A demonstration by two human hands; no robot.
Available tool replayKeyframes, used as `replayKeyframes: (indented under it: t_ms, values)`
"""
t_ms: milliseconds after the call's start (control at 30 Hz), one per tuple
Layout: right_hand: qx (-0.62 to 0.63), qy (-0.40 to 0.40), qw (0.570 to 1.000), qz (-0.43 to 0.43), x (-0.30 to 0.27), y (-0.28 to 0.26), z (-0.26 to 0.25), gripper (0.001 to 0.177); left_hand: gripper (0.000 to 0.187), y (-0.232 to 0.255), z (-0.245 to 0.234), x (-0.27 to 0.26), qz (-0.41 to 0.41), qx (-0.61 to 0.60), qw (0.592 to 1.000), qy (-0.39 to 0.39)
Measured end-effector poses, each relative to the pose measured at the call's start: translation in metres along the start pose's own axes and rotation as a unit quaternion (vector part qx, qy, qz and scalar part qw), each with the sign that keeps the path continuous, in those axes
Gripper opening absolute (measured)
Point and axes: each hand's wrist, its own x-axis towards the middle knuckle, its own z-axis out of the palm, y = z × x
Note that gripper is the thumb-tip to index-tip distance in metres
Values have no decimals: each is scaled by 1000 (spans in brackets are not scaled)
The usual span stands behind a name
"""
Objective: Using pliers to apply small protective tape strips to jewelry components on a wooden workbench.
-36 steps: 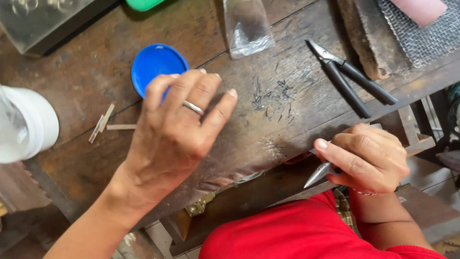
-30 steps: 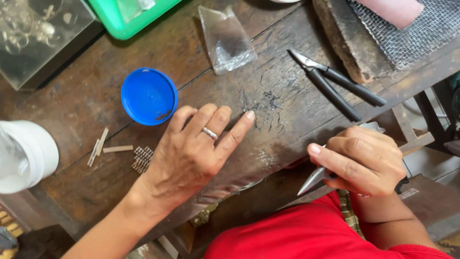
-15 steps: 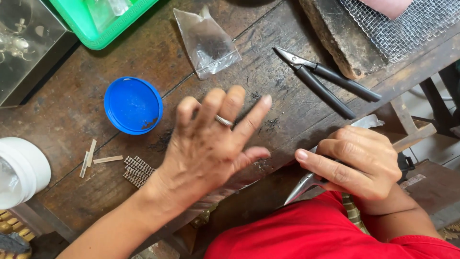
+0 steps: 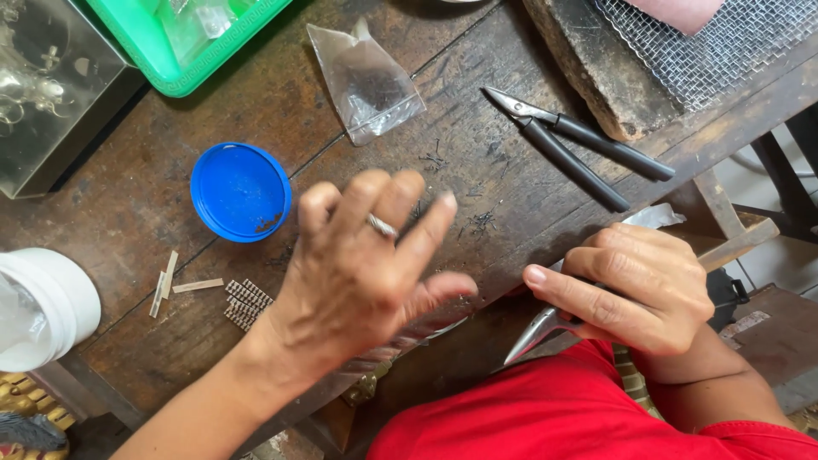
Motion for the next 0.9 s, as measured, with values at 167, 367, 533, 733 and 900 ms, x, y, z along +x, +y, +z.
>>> replayKeyframes:
  t_ms: [167,367,533,733,900]
  values:
    - [1,-6,1000,-4,-1,1,0,35,61,-3,-9,1,-12,-9,1000,27]
    - [-14,0,1000,-15,-3,4,1,41,69,-15,3,0,-51,66,996,-5]
    - [-22,5,1000,-10,-2,3,2,42,62,-16,2,-2,-36,83,996,2]
    - [-21,11,1000,-17,-3,4,3,40,54,-18,-9,-2,-44,8,998,52]
    - [-23,18,999,-32,-5,8,5,42,11,-17,-5,2,-37,30,996,70]
